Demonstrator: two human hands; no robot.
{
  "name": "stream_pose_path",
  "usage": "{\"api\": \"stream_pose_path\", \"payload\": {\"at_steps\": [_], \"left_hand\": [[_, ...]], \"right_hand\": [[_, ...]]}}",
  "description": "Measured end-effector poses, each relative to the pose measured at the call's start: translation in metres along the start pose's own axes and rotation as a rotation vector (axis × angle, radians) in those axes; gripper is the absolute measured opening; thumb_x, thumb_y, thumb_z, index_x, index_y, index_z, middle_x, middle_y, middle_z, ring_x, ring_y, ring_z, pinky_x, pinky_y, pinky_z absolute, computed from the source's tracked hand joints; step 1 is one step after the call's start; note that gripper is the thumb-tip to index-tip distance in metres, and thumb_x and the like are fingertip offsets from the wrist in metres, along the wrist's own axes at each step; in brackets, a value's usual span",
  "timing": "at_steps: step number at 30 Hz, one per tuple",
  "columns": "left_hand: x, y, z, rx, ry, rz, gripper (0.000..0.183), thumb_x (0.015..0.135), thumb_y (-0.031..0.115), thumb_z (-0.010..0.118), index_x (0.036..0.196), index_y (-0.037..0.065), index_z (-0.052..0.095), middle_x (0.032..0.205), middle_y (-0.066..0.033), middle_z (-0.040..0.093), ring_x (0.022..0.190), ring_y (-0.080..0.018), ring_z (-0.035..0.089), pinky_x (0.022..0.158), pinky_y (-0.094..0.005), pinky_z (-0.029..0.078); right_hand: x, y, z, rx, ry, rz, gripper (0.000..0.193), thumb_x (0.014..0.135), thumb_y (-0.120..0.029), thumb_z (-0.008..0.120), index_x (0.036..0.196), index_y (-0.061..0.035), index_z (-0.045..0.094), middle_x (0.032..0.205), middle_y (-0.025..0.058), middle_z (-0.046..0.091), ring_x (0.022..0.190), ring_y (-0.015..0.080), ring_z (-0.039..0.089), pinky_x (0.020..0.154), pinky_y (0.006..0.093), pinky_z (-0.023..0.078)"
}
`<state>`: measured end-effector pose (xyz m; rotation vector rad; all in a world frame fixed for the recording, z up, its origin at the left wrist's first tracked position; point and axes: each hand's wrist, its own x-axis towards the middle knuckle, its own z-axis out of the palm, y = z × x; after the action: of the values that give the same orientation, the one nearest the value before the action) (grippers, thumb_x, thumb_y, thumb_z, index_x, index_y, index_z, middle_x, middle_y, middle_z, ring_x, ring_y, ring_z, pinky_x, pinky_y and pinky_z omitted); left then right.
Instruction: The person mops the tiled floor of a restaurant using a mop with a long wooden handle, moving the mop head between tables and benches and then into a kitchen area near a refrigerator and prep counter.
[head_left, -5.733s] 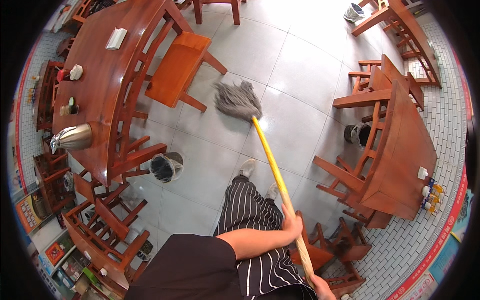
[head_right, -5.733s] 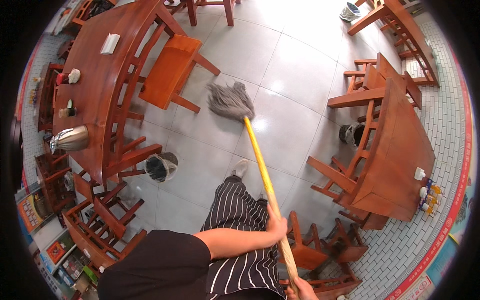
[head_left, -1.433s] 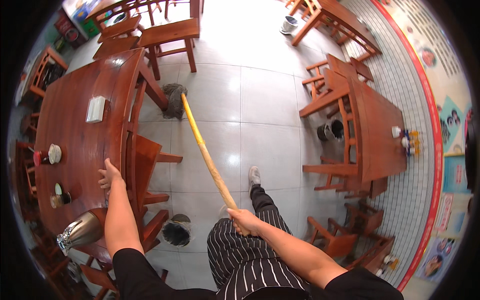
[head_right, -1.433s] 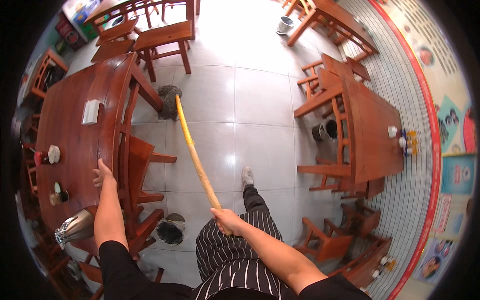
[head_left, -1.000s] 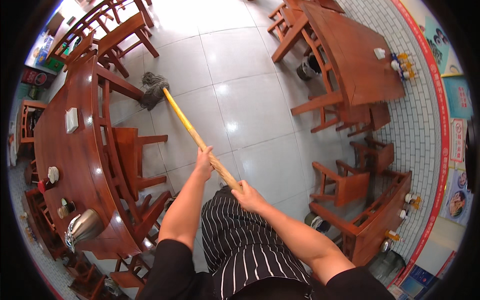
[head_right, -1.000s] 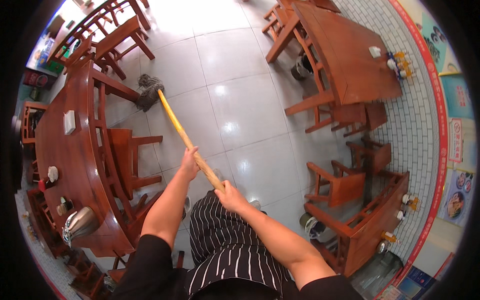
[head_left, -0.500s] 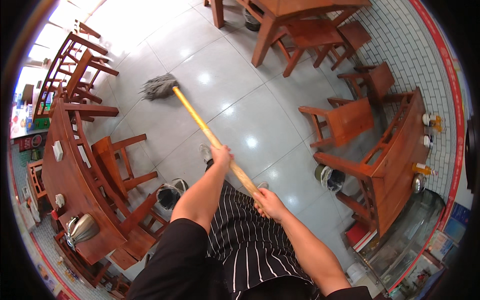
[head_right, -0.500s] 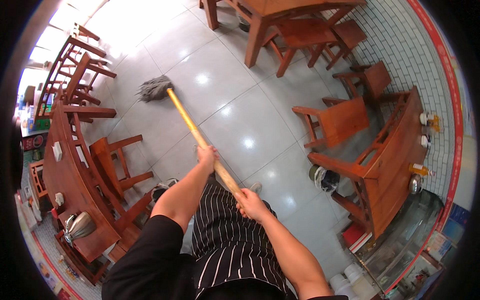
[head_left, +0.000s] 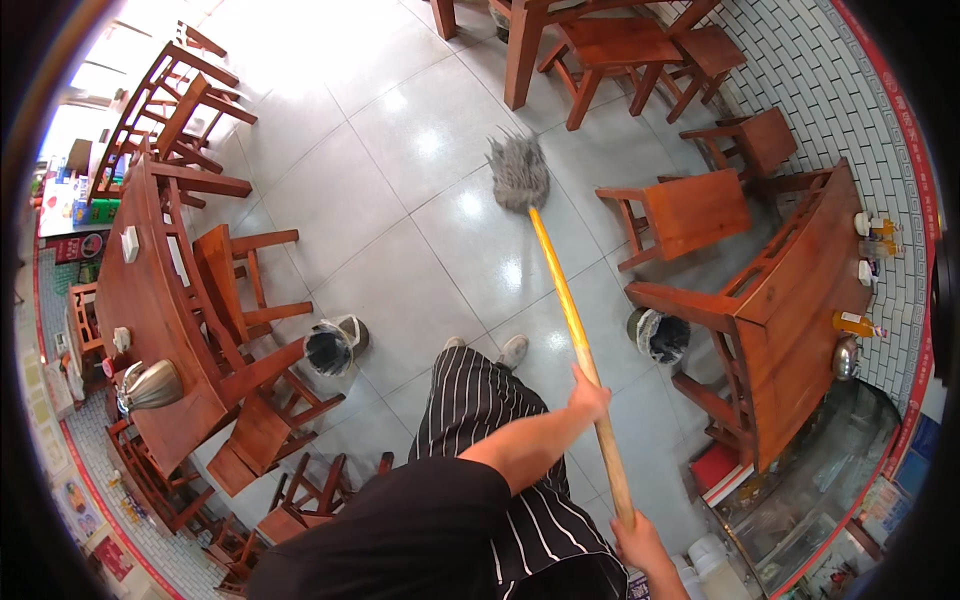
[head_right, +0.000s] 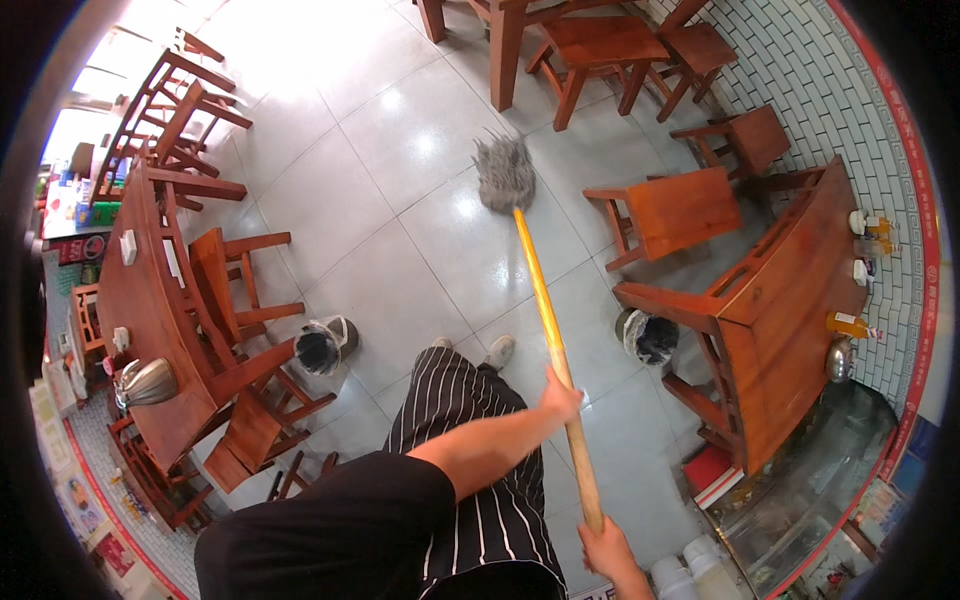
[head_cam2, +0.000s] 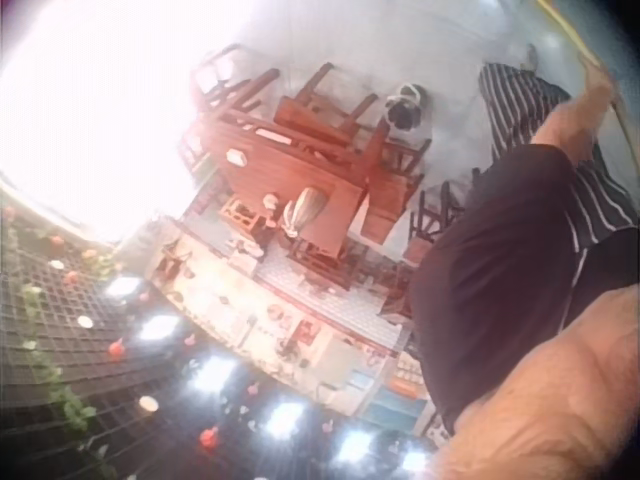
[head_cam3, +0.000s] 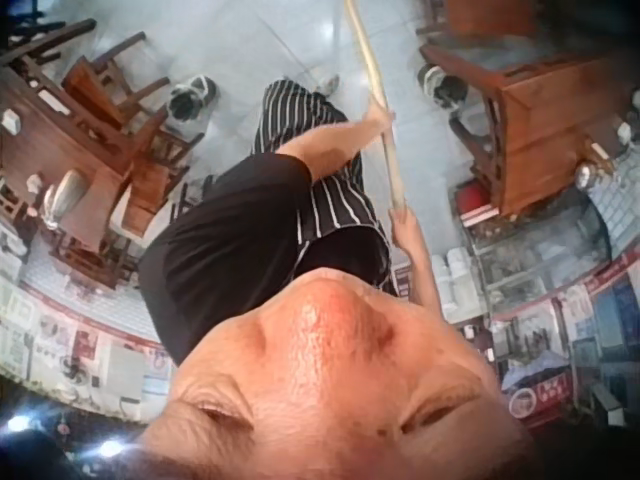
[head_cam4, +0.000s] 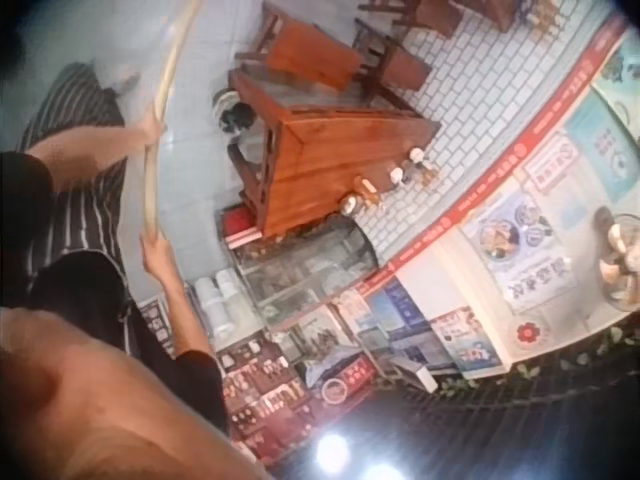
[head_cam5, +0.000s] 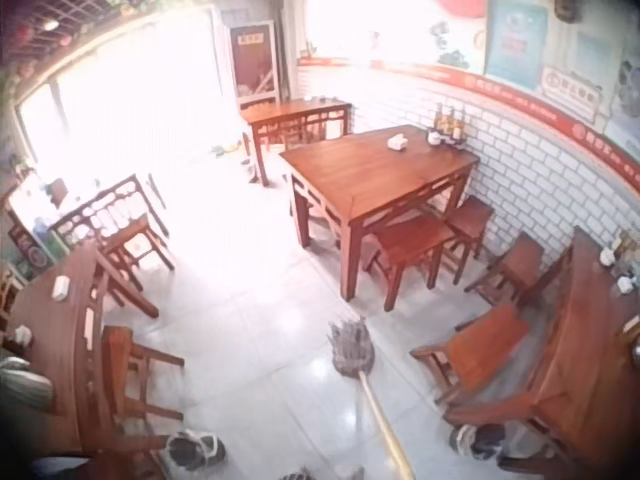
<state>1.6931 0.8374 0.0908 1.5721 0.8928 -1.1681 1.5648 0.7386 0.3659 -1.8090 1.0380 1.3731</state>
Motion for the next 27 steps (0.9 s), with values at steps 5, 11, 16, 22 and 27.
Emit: {"api": "stream_pose_path", "payload": {"at_steps": [5,11,16,22,27], "left_hand": [[-0.089,-0.030,0.014,-0.250,-0.147,-0.099,0.092,0.083,0.023,0.069,0.148,0.008,0.006,0.114,-0.0250,0.060,0.099,-0.0352,0.064,0.076,-0.0442,0.056],[-0.081,-0.063,-0.032,-0.420,-0.068,-0.075,0.064,0.081,0.022,0.070,0.127,0.005,0.028,0.103,-0.0213,0.061,0.091,-0.0339,0.064,0.074,-0.0441,0.055],[-0.004,-0.108,-0.141,-0.610,0.256,0.057,0.070,0.077,0.018,0.074,0.131,0.008,0.031,0.106,-0.0217,0.063,0.094,-0.0346,0.065,0.080,-0.0451,0.054],[0.053,-0.167,-0.312,-0.775,0.610,-0.018,0.066,0.080,0.013,0.065,0.137,0.009,0.033,0.109,-0.0205,0.063,0.095,-0.0349,0.065,0.082,-0.0459,0.053],[0.068,-0.218,-0.357,-0.650,0.758,-0.188,0.060,0.082,0.015,0.055,0.137,0.011,0.033,0.114,-0.0235,0.063,0.105,-0.0396,0.062,0.090,-0.0472,0.050]], "right_hand": [[-0.067,0.035,-0.021,-0.123,0.035,-0.093,0.018,0.088,-0.017,0.065,0.092,-0.0030,0.054,0.057,0.0042,0.053,0.044,0.0135,0.050,0.041,0.0307,0.041],[-0.079,-0.020,-0.001,-0.261,-0.128,0.051,0.018,0.085,-0.011,0.064,0.092,-0.0016,0.050,0.057,0.0057,0.054,0.043,0.0160,0.055,0.039,0.0321,0.043],[-0.013,-0.083,0.077,-0.413,-0.244,-0.104,0.023,0.083,-0.011,0.061,0.100,0.0020,0.051,0.057,0.0072,0.055,0.044,0.0184,0.056,0.041,0.0346,0.045],[0.045,-0.162,0.222,-0.457,-0.391,-0.345,0.026,0.089,-0.015,0.060,0.105,0.0010,0.048,0.057,0.0052,0.052,0.042,0.0157,0.052,0.037,0.0308,0.044],[0.062,-0.161,0.261,-0.589,-0.428,-0.397,0.029,0.091,-0.020,0.058,0.105,0.0030,0.047,0.062,0.0071,0.055,0.045,0.0171,0.055,0.040,0.0331,0.047]]}}
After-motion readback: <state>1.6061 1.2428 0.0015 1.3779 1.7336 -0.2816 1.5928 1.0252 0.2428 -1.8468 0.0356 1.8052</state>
